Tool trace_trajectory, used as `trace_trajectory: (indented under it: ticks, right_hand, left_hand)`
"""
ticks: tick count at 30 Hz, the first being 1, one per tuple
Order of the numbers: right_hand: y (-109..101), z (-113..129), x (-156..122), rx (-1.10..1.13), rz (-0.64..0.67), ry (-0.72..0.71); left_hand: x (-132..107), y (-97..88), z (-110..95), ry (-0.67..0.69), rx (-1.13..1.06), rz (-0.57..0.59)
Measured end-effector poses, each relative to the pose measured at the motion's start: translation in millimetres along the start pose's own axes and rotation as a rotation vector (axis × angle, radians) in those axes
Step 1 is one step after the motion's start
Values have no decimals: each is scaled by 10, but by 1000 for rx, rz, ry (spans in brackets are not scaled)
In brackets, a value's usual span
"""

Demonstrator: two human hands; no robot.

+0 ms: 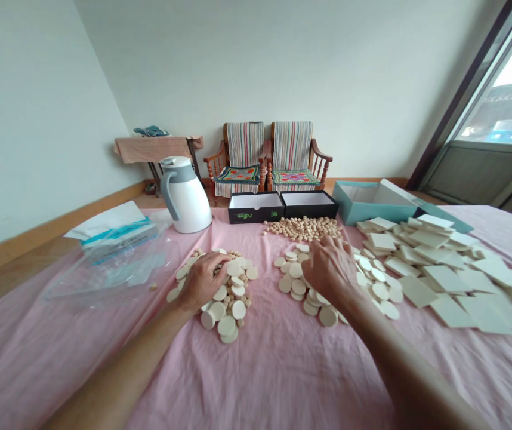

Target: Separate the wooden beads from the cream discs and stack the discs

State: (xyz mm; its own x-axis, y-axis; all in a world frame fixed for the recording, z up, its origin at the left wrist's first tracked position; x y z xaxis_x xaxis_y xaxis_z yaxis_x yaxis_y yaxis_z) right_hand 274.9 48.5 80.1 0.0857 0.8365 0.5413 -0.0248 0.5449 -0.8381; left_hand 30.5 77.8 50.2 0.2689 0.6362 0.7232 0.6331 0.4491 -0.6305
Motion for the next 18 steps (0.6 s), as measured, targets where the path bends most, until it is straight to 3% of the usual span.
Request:
trace_trajectory:
  ticks: [3,5,8,12,18]
  right_hand:
    - [-21,-182,40,-98,-13,62]
    - [-25,-126,34,-78,-57,30]
    - [87,195,-32,112,-39,-123]
    - [366,723,-199,360,144,-301]
    - [603,1227,-314,341,274,-440]
  left_hand:
    - [0,4,-3,-6,-2,3]
    - [5,-2,-13,-3,-5,1]
    - [13,-14,-25,1,-10,0]
    - [7,-13,-15,5,-1,2]
    - [-28,28,31,29,-8,14]
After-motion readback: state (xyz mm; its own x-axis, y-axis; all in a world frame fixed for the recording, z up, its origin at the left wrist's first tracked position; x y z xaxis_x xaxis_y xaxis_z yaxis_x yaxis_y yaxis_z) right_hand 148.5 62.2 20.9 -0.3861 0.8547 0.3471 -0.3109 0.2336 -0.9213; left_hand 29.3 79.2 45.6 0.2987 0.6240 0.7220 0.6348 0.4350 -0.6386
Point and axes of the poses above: each hand's wrist, its own x-axis towards the middle knuckle, its own y-axis out of the palm, z = x × y, the point moved 10 cm from there along x, towards the middle knuckle, and after that the axes turned 9 degrees about -z, right-handed, at the moved point
